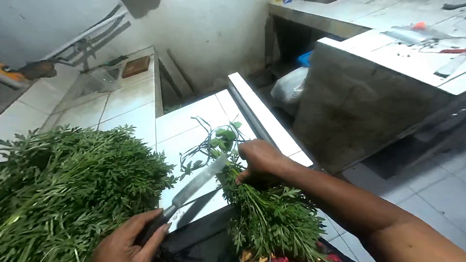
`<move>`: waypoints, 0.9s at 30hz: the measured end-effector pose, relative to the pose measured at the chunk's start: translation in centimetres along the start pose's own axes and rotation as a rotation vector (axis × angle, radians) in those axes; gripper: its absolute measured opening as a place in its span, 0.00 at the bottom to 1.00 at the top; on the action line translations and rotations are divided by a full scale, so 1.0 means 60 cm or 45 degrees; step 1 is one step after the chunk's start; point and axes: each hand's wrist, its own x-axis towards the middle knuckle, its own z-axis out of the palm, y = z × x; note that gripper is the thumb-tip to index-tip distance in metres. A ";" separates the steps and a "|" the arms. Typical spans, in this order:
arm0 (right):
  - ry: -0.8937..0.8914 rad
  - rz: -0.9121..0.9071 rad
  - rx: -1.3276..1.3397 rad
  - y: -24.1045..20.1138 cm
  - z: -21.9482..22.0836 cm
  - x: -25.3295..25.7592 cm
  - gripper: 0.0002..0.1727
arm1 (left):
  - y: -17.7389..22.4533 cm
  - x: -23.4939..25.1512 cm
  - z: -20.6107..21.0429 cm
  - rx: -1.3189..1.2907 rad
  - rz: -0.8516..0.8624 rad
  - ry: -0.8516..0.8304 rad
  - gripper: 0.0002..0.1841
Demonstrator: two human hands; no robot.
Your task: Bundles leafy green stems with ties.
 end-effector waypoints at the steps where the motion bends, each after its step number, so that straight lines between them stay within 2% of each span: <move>1: 0.011 -0.007 -0.022 -0.002 0.000 0.000 0.43 | 0.011 -0.003 -0.002 -0.007 0.011 -0.021 0.20; 10: 0.148 -0.106 -0.133 -0.010 0.006 -0.005 0.43 | 0.053 0.015 0.037 0.108 0.041 -0.018 0.18; 16: 0.180 -0.161 -0.102 -0.020 0.019 -0.014 0.40 | 0.079 0.061 0.105 0.219 -0.004 0.207 0.19; 18: 0.241 -0.254 -0.077 -0.013 0.027 -0.016 0.38 | 0.078 0.082 0.127 0.274 -0.092 0.301 0.21; 20: 0.335 -0.354 -0.022 0.004 0.027 -0.022 0.38 | 0.058 0.098 0.138 0.315 -0.247 0.285 0.21; 24: 0.667 -0.500 0.240 0.050 0.006 -0.052 0.31 | -0.003 0.127 0.149 0.385 -0.657 0.025 0.21; 27: 0.996 -0.455 0.326 0.087 -0.023 -0.089 0.24 | -0.042 0.146 0.161 0.464 -0.807 -0.155 0.21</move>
